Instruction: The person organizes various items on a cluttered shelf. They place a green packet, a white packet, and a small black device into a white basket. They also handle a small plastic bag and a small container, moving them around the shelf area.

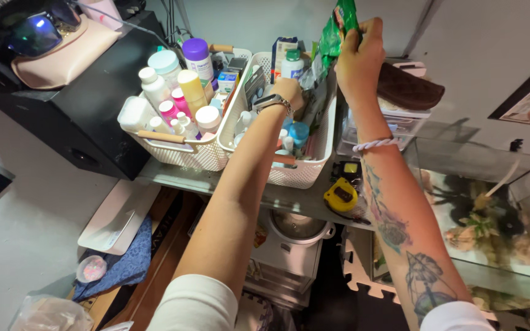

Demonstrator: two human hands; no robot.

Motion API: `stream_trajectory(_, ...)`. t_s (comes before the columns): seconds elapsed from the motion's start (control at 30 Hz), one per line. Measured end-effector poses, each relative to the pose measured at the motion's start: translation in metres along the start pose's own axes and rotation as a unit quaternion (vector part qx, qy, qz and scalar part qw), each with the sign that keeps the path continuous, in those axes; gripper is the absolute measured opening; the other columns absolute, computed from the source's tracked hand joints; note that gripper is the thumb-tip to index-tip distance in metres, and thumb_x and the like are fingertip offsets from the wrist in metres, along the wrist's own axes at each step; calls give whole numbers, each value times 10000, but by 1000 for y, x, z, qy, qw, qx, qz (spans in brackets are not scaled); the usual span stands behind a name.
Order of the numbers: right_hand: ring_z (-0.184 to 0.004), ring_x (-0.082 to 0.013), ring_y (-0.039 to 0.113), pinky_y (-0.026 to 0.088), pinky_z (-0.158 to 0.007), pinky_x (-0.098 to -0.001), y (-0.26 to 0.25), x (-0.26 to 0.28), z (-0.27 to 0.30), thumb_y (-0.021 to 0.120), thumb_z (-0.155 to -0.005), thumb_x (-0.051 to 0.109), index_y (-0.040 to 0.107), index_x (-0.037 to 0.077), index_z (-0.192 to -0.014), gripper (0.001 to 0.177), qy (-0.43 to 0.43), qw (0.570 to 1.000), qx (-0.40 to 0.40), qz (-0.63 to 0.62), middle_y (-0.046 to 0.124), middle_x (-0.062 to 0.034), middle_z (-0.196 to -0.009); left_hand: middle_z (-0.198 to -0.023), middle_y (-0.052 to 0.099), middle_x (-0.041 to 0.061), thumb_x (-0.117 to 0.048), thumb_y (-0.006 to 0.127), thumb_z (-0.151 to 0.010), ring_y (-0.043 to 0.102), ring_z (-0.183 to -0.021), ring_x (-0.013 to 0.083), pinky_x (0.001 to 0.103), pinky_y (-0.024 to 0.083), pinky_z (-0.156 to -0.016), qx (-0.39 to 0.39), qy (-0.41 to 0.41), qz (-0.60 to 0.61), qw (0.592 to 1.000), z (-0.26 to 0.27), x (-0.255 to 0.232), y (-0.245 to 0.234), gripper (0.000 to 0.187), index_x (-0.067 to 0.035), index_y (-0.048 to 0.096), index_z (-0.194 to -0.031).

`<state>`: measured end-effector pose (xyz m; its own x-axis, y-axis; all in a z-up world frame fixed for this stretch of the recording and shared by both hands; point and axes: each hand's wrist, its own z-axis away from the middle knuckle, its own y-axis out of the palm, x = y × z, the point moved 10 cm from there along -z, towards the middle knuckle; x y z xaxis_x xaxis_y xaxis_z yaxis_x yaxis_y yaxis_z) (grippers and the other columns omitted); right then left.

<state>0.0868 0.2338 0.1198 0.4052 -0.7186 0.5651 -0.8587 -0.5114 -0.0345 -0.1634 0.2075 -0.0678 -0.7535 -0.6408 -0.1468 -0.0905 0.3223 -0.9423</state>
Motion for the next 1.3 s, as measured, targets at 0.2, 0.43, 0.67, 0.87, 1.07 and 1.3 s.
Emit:
stream_trajectory(0.2,-651,-103,659,631,-528,-329,-22,-15,13,547,-1069,95,472,26,-1021,113,99,994,-16,-41,642,-58,-836,-1017,740,202,-216,704,-783,732,-971,315,391,589,-807,128,-65,42,989,-18,25,34,274,-45,766,-988)
stream_trajectory(0.43,-641,-117,608,681,-568,-328,-24,-10,27,546,-1080,101,498,23,-1044,98,109,992,-20,-61,575,-66,-804,-1007,758,148,-350,754,-814,740,-946,267,379,590,-806,248,-56,43,966,-9,23,66,344,-55,738,-991)
stream_trajectory(0.67,-649,-132,663,552,-574,-350,-27,68,40,542,-1122,71,479,15,-1103,86,-71,995,-36,56,612,-32,-768,-1003,748,192,-310,705,-847,735,-933,317,423,578,-805,205,-17,-9,979,5,-7,60,310,-46,717,-1008)
stream_trajectory(0.87,-729,-171,683,659,-647,-345,-24,53,35,499,-1135,117,471,12,-1123,109,65,990,23,-127,547,-74,-885,-1000,739,230,-276,663,-876,731,-922,359,461,569,-804,140,12,111,984,5,28,7,282,-38,698,-1023)
stream_trajectory(1.07,-851,-272,765,674,-699,-399,19,-12,37,476,-1080,121,406,25,-1092,120,192,923,9,-334,547,-151,-1082,-949,729,293,-153,684,-776,726,-954,386,426,590,-852,-44,-96,87,991,26,108,-93,213,21,740,-886)
stream_trajectory(1.3,-959,-273,709,664,-658,-378,69,-42,47,530,-1064,97,475,-5,-1176,161,99,985,42,-136,542,-151,-1171,-1036,674,381,-18,510,-841,603,-988,583,486,491,-643,18,-37,572,819,65,46,-79,422,-36,704,-1216)
